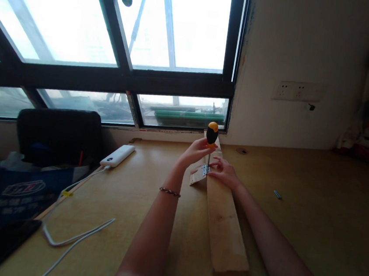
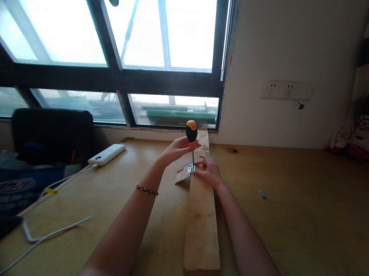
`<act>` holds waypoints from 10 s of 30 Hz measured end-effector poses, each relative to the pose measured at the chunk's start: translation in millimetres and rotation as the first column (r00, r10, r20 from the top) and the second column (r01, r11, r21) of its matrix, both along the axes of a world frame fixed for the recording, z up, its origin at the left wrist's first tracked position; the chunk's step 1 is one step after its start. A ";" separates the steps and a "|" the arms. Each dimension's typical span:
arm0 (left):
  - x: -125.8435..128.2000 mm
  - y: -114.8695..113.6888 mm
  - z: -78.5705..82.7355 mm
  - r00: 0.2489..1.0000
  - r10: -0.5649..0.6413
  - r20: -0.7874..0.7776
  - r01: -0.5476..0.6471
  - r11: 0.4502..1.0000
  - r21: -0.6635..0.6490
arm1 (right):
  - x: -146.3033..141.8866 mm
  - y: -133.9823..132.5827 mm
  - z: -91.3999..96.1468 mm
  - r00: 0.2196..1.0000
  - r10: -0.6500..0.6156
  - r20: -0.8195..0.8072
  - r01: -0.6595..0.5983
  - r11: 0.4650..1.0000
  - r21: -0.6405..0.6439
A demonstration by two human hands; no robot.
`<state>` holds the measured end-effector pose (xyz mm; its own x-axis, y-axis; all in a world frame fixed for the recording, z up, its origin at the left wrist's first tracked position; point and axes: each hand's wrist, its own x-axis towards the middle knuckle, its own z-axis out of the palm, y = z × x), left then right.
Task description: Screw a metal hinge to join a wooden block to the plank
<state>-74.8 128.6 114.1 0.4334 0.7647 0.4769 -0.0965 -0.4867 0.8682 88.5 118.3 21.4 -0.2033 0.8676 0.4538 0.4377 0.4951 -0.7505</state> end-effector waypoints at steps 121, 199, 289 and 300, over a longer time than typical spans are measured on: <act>-14.7 -137.1 20.3 0.949 0.314 0.008 -0.286 0.852 0.439 | 50.9 -89.9 18.1 0.967 -0.254 -0.032 0.256 0.959 0.124; 12.4 -87.1 -132.7 0.666 0.528 0.527 0.046 0.676 -0.736 | 172.1 -98.5 -55.4 0.420 -0.718 0.555 0.826 0.556 0.094; 0.9 -76.6 -134.6 0.652 0.492 0.577 0.161 0.653 -0.740 | 232.9 -63.9 -60.8 0.681 -0.624 0.382 0.650 0.756 0.075; 14.9 -46.8 -141.0 0.631 0.506 0.587 0.126 0.680 -0.722 | 190.4 -73.4 -23.6 0.467 -0.497 -0.732 0.204 0.865 -0.458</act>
<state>-59.9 81.9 -26.8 0.0052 0.9924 -0.1231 -0.7867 0.0801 0.6121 278.9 44.9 -2.2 0.4729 0.8809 -0.0192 -0.3406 0.1626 -0.9260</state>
